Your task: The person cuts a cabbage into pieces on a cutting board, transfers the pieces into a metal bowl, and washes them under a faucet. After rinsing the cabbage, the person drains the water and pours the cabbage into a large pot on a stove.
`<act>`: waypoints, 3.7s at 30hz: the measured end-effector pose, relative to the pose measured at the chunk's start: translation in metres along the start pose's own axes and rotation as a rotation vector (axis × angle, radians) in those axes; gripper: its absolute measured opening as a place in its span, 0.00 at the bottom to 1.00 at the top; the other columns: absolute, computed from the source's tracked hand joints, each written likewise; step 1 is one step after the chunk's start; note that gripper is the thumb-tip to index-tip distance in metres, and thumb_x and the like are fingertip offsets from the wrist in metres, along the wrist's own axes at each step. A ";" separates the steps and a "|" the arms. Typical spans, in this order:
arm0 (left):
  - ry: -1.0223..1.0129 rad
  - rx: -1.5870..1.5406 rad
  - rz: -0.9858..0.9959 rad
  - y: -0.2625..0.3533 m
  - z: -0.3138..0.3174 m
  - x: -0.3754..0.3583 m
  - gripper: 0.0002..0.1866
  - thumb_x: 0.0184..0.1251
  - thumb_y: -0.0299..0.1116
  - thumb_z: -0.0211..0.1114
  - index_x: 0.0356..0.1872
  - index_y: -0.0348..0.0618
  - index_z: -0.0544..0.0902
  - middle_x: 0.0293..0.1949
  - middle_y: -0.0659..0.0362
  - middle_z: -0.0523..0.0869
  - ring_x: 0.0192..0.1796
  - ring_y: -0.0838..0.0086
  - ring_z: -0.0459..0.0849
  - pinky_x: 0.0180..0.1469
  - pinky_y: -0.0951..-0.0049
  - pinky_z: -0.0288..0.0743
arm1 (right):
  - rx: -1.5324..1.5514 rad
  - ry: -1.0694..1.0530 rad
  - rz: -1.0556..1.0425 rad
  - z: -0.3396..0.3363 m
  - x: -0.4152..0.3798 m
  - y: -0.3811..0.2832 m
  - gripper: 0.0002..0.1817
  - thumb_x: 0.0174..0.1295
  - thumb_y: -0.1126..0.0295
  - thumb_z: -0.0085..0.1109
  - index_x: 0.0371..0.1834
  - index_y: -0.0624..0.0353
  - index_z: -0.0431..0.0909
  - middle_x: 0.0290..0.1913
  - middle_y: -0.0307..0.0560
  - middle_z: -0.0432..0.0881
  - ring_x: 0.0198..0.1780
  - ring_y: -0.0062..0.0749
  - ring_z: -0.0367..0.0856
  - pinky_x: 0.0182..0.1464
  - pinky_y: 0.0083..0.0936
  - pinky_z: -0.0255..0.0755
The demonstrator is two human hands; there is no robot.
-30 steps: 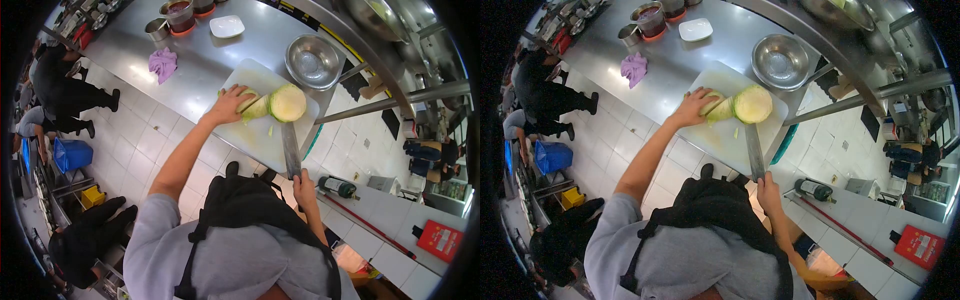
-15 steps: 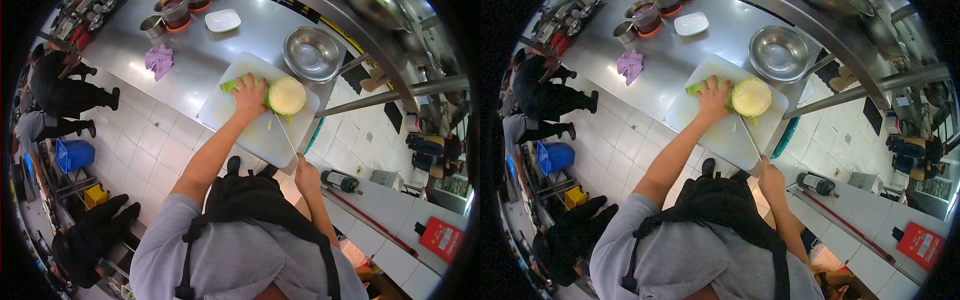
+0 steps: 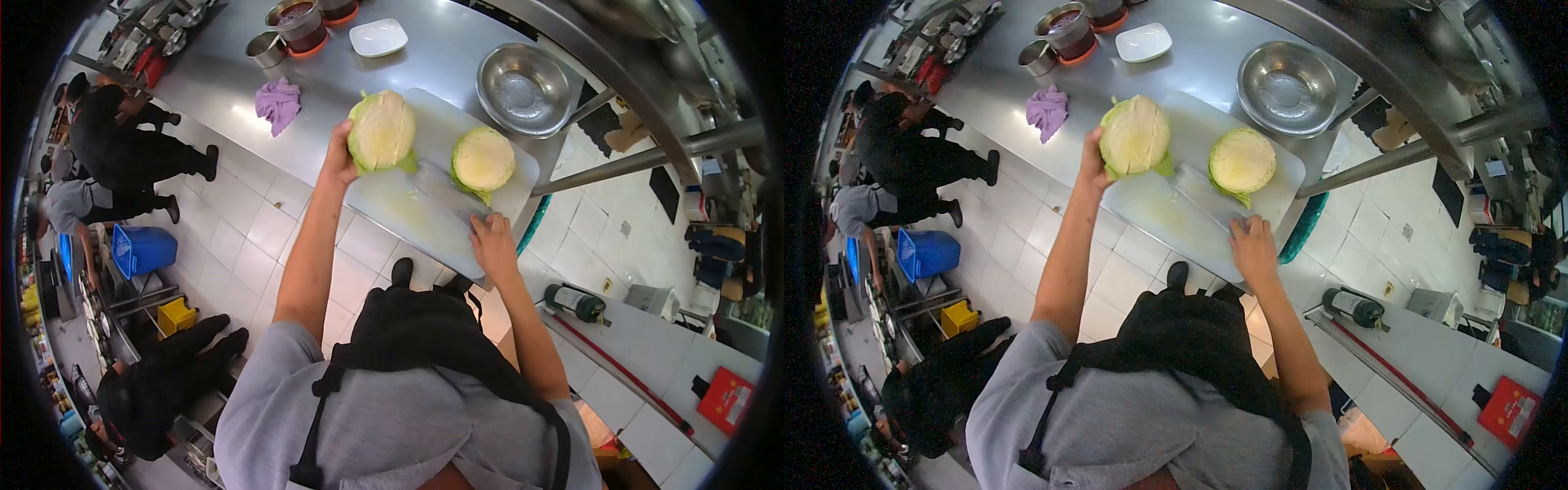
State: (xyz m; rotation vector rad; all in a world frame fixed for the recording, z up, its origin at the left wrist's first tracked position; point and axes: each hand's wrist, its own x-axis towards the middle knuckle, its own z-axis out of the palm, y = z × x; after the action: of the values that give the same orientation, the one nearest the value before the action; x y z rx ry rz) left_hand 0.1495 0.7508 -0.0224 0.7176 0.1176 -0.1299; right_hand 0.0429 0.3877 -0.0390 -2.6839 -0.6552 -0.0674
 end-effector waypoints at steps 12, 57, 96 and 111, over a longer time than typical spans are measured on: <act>0.030 -0.258 -0.042 -0.064 0.016 -0.077 0.50 0.57 0.70 0.66 0.73 0.44 0.70 0.69 0.48 0.77 0.68 0.55 0.79 0.69 0.51 0.75 | 1.459 -0.286 0.407 -0.056 0.090 -0.082 0.18 0.66 0.77 0.64 0.58 0.66 0.77 0.47 0.43 0.84 0.42 0.23 0.84 0.39 0.23 0.81; 0.531 1.645 0.493 -0.080 0.005 -0.083 0.06 0.59 0.30 0.70 0.31 0.38 0.85 0.31 0.48 0.85 0.33 0.53 0.86 0.39 0.55 0.80 | 0.383 0.036 -0.013 -0.028 0.060 -0.025 0.11 0.67 0.73 0.58 0.50 0.57 0.83 0.43 0.53 0.84 0.37 0.51 0.84 0.42 0.41 0.79; -0.389 1.458 0.307 0.028 0.001 0.059 0.05 0.55 0.25 0.65 0.32 0.37 0.79 0.34 0.52 0.82 0.35 0.60 0.82 0.39 0.62 0.75 | 1.108 -0.234 0.427 -0.041 0.214 -0.071 0.04 0.71 0.73 0.58 0.40 0.61 0.74 0.28 0.42 0.82 0.21 0.17 0.71 0.23 0.18 0.64; -0.221 1.757 0.476 -0.048 0.040 -0.017 0.22 0.46 0.36 0.79 0.45 0.45 0.86 0.61 0.54 0.77 0.64 0.54 0.71 0.63 0.54 0.65 | 1.738 0.207 0.562 -0.033 0.192 -0.043 0.04 0.72 0.74 0.60 0.43 0.59 0.75 0.32 0.46 0.80 0.25 0.22 0.69 0.27 0.19 0.62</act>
State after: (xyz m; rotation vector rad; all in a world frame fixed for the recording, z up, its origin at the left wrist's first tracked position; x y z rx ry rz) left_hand 0.1276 0.6896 -0.0207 2.4412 -0.4599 0.2000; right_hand 0.1954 0.4947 0.0321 -1.0330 0.1876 0.2541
